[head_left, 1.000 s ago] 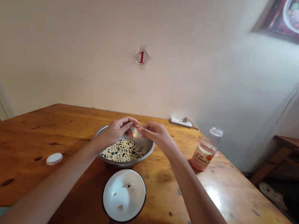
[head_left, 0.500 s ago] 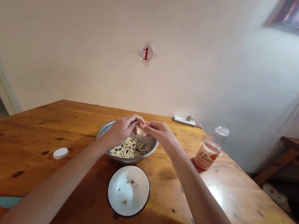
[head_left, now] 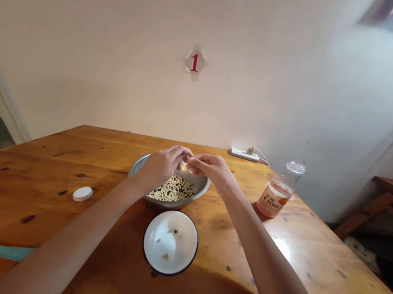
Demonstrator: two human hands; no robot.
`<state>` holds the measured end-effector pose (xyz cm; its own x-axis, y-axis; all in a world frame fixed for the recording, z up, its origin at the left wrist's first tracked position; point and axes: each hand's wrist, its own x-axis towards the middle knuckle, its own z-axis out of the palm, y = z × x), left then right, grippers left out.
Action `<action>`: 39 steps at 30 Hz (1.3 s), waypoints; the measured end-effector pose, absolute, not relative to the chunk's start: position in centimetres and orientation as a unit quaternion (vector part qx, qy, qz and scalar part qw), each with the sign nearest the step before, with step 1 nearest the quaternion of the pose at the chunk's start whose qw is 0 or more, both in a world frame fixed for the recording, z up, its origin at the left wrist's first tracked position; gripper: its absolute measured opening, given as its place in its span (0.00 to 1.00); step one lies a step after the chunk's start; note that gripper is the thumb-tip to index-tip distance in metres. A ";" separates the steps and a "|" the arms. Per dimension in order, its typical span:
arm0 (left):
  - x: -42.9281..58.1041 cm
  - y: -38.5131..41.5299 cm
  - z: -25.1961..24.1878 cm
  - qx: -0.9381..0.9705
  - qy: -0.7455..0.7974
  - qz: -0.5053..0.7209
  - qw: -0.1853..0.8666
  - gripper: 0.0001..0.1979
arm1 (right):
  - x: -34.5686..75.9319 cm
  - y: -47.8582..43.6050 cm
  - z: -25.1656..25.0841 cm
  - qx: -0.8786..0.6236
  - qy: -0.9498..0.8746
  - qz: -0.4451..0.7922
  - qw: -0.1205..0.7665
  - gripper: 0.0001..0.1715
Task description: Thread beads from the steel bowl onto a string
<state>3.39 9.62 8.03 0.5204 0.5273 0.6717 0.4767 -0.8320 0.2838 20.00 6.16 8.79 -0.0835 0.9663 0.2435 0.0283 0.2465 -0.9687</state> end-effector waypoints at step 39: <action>3.7 9.5 7.9 0.870 0.295 0.394 -0.015 0.12 | 19.8 6.3 8.5 -0.416 -0.575 0.453 0.540 0.08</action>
